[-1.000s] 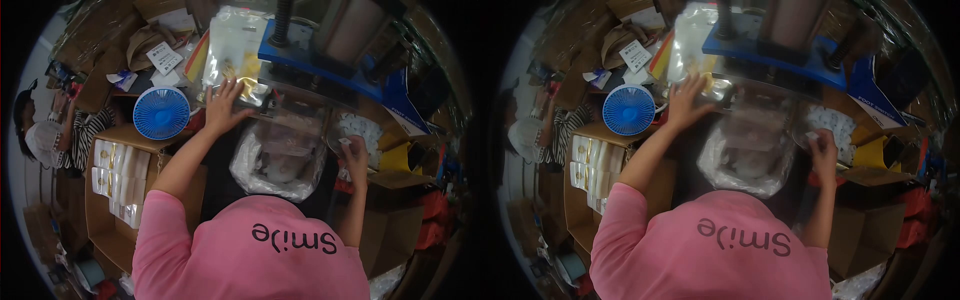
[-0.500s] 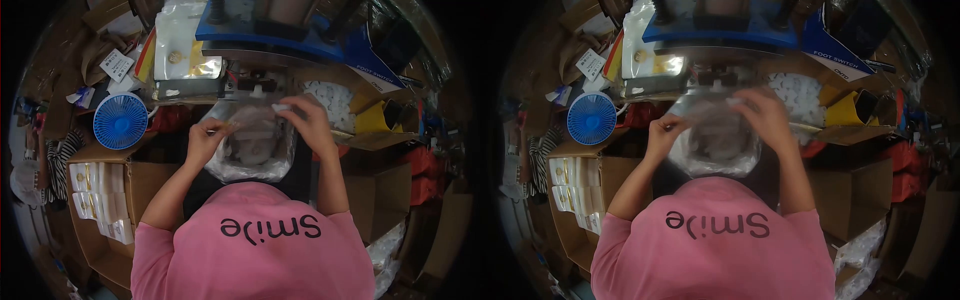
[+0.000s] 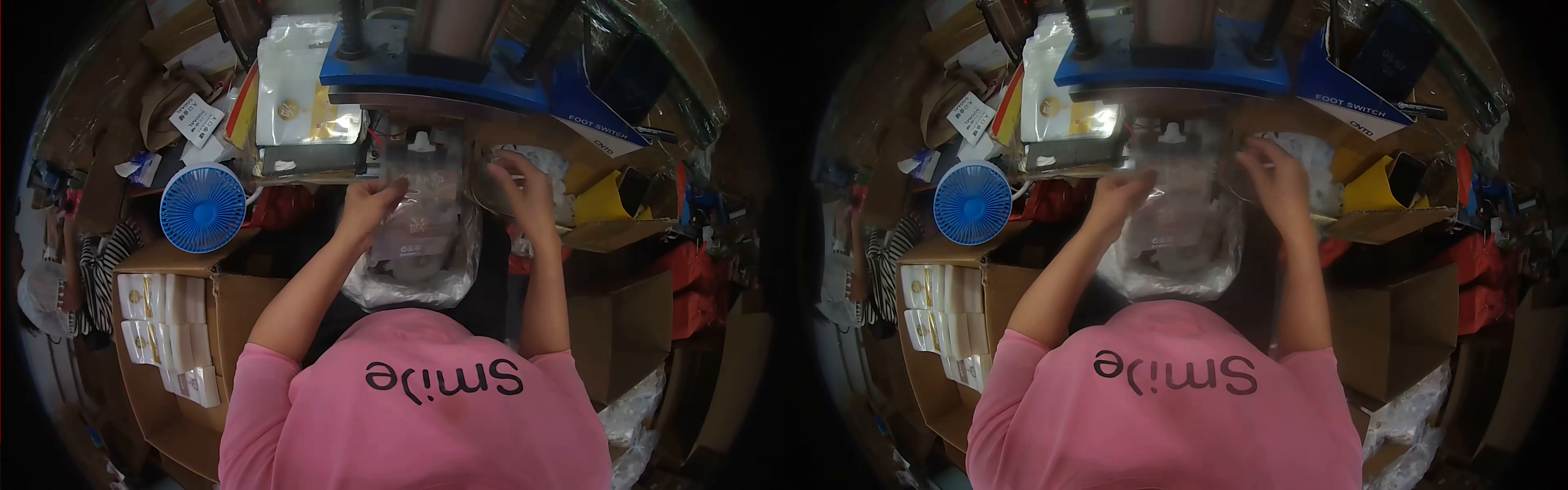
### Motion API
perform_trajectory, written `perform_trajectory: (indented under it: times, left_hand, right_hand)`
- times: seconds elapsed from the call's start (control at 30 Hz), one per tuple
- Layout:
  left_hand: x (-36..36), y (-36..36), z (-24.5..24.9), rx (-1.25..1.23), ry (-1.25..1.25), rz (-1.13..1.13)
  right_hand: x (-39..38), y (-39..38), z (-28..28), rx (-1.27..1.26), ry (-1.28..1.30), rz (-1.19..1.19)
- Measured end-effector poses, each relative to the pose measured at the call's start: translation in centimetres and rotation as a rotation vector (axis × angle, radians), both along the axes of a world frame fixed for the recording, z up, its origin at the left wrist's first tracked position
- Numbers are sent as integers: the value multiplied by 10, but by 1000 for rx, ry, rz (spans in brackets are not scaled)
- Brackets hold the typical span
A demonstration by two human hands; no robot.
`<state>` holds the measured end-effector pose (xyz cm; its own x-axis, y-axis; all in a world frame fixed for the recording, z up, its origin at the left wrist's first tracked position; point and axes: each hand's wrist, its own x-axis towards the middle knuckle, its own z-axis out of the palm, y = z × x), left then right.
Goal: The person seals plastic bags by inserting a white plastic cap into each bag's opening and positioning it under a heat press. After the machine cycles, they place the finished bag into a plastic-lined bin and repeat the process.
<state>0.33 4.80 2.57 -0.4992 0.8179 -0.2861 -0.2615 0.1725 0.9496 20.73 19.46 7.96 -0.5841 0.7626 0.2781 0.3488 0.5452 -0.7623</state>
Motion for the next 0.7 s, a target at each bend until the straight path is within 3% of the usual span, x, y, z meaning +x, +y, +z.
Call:
perform_trajectory:
  times: [0.07, 0.13, 0.2, 0.27, 0.33, 0.37, 0.43, 0.47, 0.5, 0.57, 0.63, 0.7]
  left_hand:
    - [3, 10, 1, -13, -7, 34]
    - [-2, 19, -18, 101, -193, 100]
    - [-3, 23, -30, 133, -140, 93]
    - [-13, 23, -34, 71, 2, 3]
    - [-39, 22, -22, 14, 331, -133]
    - [-51, 15, -10, 4, 352, -68]
    - [-67, 5, 14, 39, 915, 319]
    - [-91, 3, 3, 63, 1210, 315]
    - [-99, -5, -9, 53, 1212, 336]
    - [-108, -28, -25, -108, 1484, 153]
    - [-102, -49, -32, -49, 1493, 106]
    - [-99, -63, -37, -22, 1538, 97]
  right_hand:
    - [18, 12, -4, 105, -189, -136]
    - [27, 27, -23, 189, -210, -188]
    - [25, 34, -40, 181, -166, -166]
    - [13, 26, -39, 290, -334, -122]
    - [6, 30, -58, 391, -269, -31]
    - [4, 31, -63, 391, -314, -8]
    - [-3, 32, -61, 404, -342, 39]
    - [-2, 30, -57, 379, -322, 54]
    - [1, 28, -55, 356, -307, 62]
    - [4, 22, -52, 346, -241, 89]
    - [11, 25, -56, 327, -177, 102]
    - [20, 35, -60, -17, -123, 228]
